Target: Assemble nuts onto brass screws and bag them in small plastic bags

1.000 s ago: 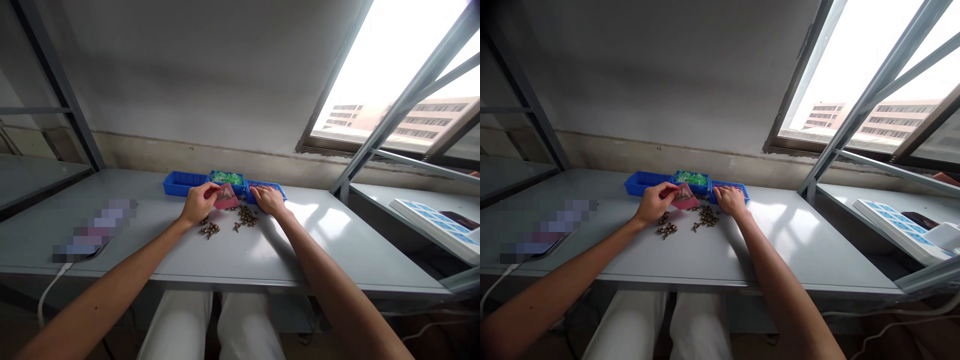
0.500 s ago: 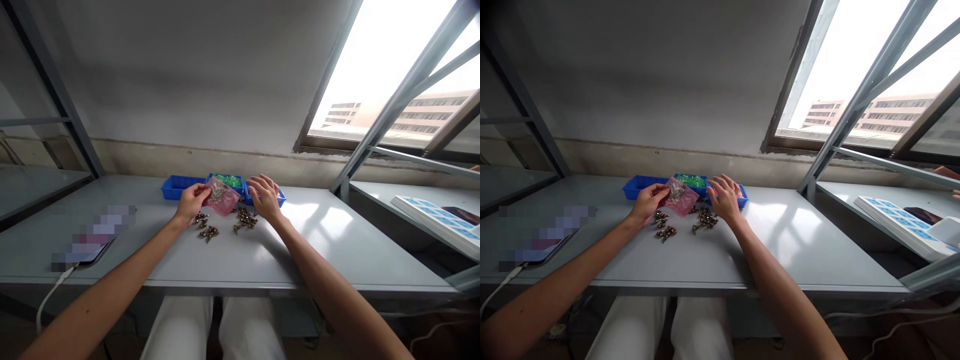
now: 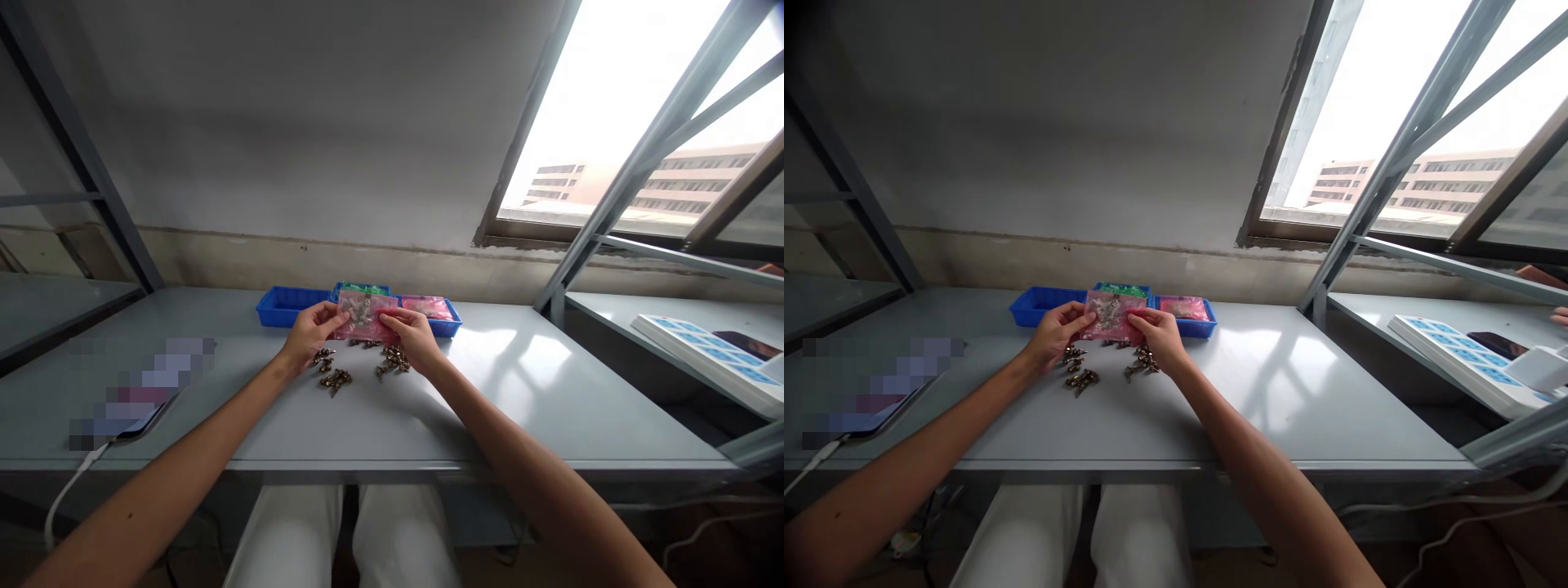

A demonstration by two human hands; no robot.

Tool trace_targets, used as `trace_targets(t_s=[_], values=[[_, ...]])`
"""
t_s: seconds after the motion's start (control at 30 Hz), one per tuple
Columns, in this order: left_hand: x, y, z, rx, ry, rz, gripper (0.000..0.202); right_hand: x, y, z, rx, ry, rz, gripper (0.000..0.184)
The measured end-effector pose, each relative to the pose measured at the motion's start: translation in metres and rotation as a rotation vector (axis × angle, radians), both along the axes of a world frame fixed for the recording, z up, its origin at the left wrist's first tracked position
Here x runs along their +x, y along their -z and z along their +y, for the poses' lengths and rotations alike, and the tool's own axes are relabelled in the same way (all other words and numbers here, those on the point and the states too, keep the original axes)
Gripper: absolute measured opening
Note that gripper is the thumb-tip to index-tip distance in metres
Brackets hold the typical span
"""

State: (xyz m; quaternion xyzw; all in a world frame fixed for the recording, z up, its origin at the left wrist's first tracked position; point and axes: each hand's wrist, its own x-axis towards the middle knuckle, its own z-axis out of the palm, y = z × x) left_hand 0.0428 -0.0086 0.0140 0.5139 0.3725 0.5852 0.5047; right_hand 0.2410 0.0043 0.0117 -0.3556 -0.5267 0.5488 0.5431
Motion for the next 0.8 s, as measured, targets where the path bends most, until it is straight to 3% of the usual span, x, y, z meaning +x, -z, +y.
trace_targets(t_s=[0.1, 0.23, 0.3, 0.43, 0.57, 0.8], values=[[-0.0028, 0.0039, 0.002, 0.022, 0.043, 0.097, 0.038, 0.0037, -0.0007, 0.0008, -0.004, 0.013, -0.016, 0.03], [-0.0062, 0.0072, 0.0061, 0.039, -0.03, 0.168, 0.035, 0.0039, 0.0016, 0.0007, 0.053, 0.056, -0.054, 0.028], [-0.0071, 0.0066, 0.0058, 0.027, 0.001, 0.182, 0.034, 0.0038, 0.0018, 0.0004, 0.072, 0.067, -0.074, 0.027], [-0.0066, 0.0031, 0.0006, -0.012, 0.143, 0.206, 0.035, 0.0047, -0.0001, -0.0019, 0.058, -0.047, -0.13, 0.025], [-0.0057, 0.0017, -0.0022, -0.006, 0.18, 0.27, 0.03, 0.0049, -0.0009, -0.004, 0.037, -0.119, -0.165, 0.028], [-0.0041, -0.0012, -0.0028, -0.052, 0.064, 0.103, 0.035, 0.0055, -0.0017, -0.0059, -0.006, -0.166, -0.092, 0.034]])
